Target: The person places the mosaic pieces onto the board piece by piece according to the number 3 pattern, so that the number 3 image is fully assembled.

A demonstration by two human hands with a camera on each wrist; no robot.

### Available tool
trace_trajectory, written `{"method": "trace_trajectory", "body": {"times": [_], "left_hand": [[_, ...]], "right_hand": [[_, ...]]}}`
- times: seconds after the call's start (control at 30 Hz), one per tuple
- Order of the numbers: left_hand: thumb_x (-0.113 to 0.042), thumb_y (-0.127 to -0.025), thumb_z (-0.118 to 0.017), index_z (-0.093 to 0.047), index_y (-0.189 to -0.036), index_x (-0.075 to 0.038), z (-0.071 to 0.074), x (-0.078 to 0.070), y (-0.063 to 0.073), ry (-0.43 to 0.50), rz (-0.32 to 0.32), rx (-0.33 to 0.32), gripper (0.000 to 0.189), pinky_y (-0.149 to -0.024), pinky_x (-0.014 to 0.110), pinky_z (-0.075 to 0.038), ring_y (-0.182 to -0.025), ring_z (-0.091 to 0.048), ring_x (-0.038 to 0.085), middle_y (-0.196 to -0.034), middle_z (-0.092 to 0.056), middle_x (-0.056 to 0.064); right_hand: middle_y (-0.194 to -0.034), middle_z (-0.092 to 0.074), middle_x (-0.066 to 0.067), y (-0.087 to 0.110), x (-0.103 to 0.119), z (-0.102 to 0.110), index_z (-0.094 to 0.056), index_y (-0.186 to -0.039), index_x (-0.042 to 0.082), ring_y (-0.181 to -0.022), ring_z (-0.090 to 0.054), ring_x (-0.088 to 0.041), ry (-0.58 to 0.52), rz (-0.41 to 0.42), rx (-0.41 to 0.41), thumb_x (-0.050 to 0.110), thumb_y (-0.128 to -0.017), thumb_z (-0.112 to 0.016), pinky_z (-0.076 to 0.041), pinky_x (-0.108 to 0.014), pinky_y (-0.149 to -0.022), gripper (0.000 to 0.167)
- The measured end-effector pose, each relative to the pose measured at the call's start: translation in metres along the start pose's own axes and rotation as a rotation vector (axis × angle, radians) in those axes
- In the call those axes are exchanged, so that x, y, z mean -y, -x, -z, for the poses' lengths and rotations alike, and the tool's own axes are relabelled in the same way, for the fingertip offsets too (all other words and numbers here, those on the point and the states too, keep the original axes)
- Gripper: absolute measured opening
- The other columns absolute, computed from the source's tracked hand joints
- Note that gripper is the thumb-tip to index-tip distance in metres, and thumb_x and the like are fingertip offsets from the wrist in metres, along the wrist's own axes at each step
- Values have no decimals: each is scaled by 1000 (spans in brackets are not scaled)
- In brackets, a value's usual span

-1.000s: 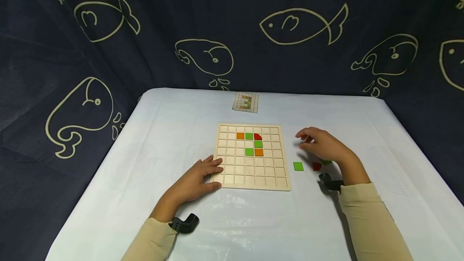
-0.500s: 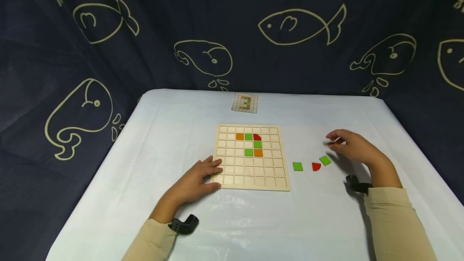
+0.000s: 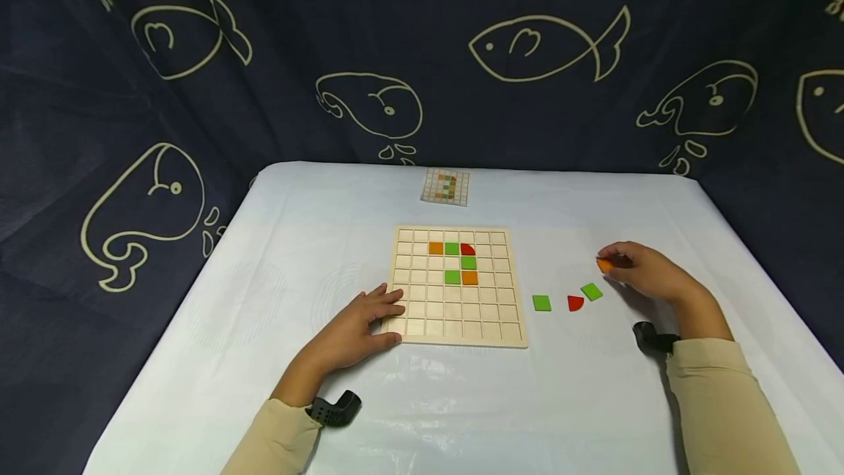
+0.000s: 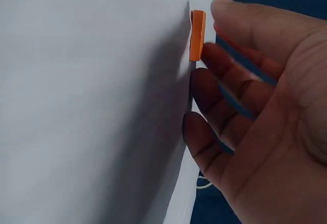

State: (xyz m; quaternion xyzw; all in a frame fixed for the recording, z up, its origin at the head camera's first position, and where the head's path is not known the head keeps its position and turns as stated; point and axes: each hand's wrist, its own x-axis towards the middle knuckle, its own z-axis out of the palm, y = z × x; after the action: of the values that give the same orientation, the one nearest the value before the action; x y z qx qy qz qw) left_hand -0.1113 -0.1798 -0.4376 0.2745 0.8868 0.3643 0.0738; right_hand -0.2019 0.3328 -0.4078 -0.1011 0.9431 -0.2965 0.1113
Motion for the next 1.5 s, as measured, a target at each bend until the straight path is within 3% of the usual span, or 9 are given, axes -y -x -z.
{"method": "trace_trajectory", "body": {"times": [0.47,0.87,1.17,1.5], "left_hand": [[-19,-91,-74,-63,-131,-1,0,0,0,-8,-2,-1,46,-118,60,-14,-147,-25,33,-150,-47,10],[-21,-91,-74,-63,-131,-1,0,0,0,-16,-12,-5,47,-117,61,-14,-147,-26,34,-150,-47,10],[-20,-91,-74,-62,-132,0,1,-1,-1,-12,-11,0,47,-118,60,-13,-147,-25,34,-150,-46,11],[-20,-91,-74,-63,-131,0,0,0,0,-11,-18,-5,46,-117,61,-14,-147,-26,34,-150,-47,11]], "right_hand": [[-120,-56,-29,1,-12,-5,-56,-124,-9,-107,-50,-41,45,14,-4,-2,-94,-59,-40,-62,-97,30],[-120,-57,-26,3,-9,-6,-57,-125,-5,-107,-50,-39,34,-3,-21,3,-95,-60,-41,-57,-95,31],[-120,-56,-23,2,13,-9,-56,-125,-4,-106,-51,-38,0,35,-32,2,-97,-57,-44,-53,-93,29],[-119,-57,-17,-13,52,-30,-58,-127,0,-102,-52,-32,-12,88,-18,2,-96,-58,-47,-47,-90,31]]}}
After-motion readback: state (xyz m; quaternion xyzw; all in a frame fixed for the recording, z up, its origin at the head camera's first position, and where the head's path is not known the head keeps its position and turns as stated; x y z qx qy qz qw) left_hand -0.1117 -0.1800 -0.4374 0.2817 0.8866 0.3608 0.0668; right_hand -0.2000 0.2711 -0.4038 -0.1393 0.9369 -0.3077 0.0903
